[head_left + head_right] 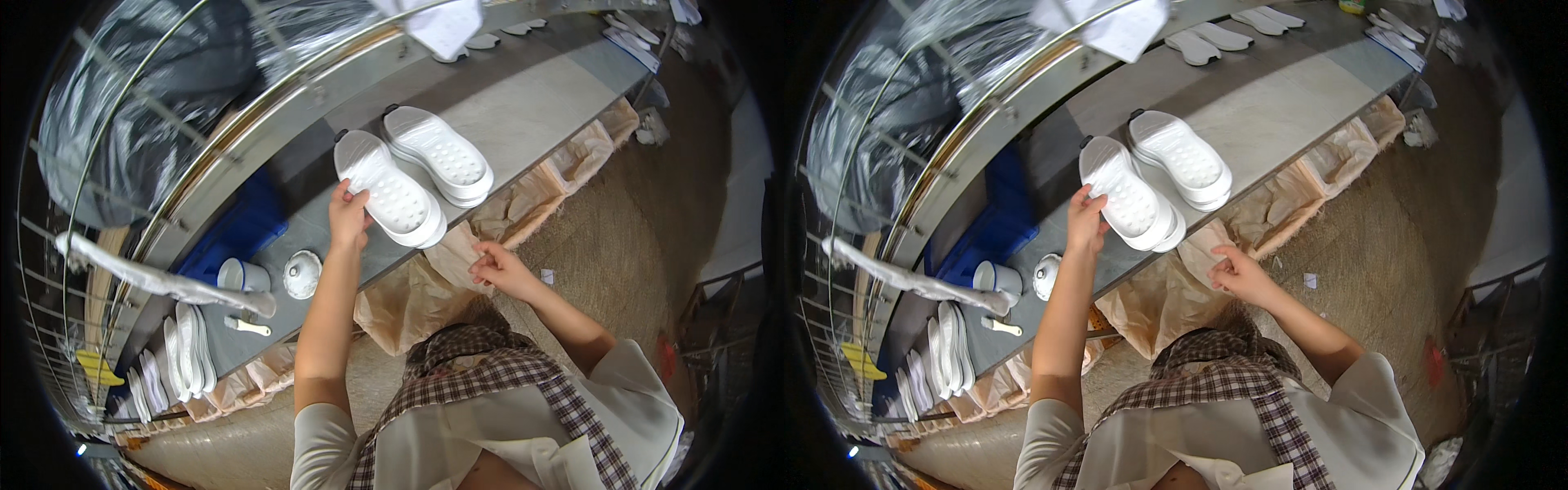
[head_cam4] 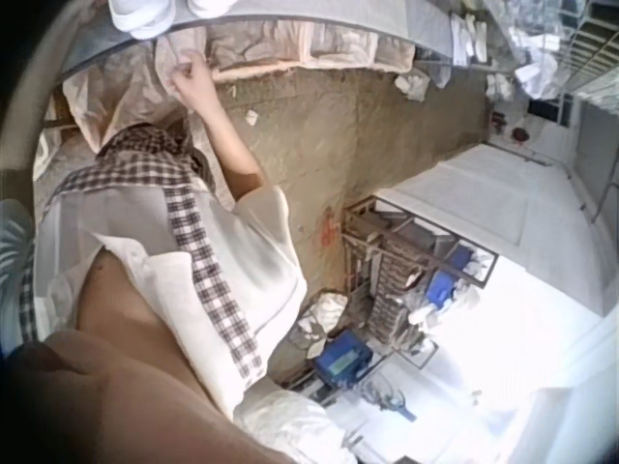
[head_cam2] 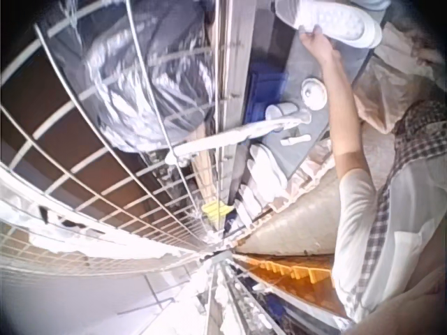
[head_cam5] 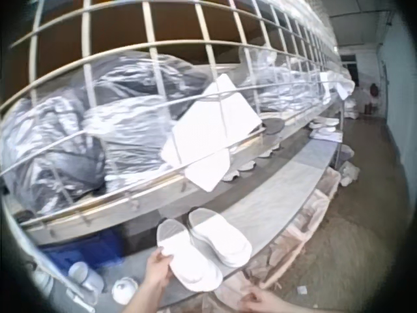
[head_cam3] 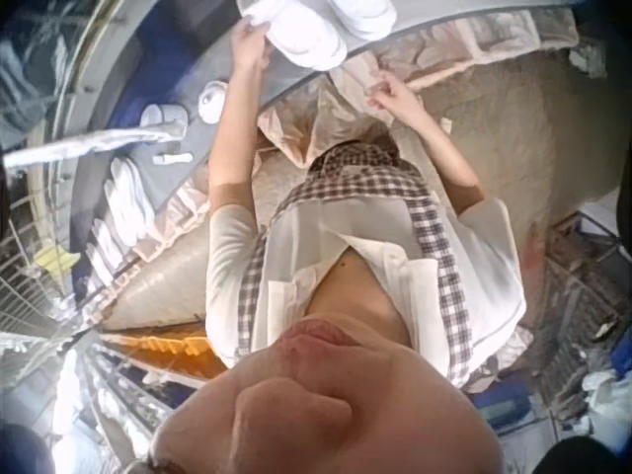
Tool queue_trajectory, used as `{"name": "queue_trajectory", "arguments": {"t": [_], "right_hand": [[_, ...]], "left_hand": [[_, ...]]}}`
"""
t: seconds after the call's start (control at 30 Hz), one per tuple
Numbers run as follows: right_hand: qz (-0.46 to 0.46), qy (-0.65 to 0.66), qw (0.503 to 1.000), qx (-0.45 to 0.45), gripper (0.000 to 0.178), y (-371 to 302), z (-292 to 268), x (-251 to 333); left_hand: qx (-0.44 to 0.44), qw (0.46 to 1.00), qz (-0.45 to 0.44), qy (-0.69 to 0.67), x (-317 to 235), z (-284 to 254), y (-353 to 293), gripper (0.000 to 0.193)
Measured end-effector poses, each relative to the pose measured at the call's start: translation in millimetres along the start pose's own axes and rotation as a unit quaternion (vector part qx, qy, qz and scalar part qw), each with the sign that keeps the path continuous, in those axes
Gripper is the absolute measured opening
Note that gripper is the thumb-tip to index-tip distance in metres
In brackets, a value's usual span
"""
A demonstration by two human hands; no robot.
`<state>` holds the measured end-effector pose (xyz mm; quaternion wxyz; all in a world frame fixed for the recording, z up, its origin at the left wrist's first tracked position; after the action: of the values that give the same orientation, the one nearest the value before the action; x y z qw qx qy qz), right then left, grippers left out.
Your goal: The person repeatedly picks up white slipper soles, brushes them with a small brush, and places them back on a metal shelf. The person turns the soles over to access different surfaces and continues the cycle across multiple units.
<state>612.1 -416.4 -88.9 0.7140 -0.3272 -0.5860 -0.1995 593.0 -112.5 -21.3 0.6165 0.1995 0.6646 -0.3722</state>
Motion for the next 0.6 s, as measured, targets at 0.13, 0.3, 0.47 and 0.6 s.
{"name": "queue_trajectory", "arguments": {"t": [0.13,0.3,0.47,0.6], "right_hand": [[-0.012,0.028,0.999,-0.010,0.028,-21.7,-18.8,-33.1],[-0.004,0.005,0.999,-0.037,0.027,-44.2,-25.7,-52.6],[-0.025,0.140,0.983,-0.119,0.016,-69.8,-22.8,-37.7],[0.017,0.043,0.965,-0.257,0.040,-74.3,-64.9,-5.1]], "left_hand": [[-0.015,0.998,0.006,0.059,10.7,12.1,13.7,0.058],[-0.005,0.996,0.024,0.088,15.8,4.9,22.4,0.053],[-0.062,0.974,0.177,0.129,13.6,-6.0,-2.7,0.051],[-0.033,0.955,0.248,0.160,19.1,-11.7,-48.2,0.048]]}}
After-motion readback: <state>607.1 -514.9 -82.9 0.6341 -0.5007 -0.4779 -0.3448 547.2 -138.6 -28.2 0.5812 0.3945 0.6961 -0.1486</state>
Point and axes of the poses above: each hand's wrist, its own y-axis towards the middle knuckle, its own z-axis out of the palm, x = y × z, the point moved 2 cm from there along y, towards the middle knuckle, and after that the axes turned 5 degrees about y, right-handed, at the moved point
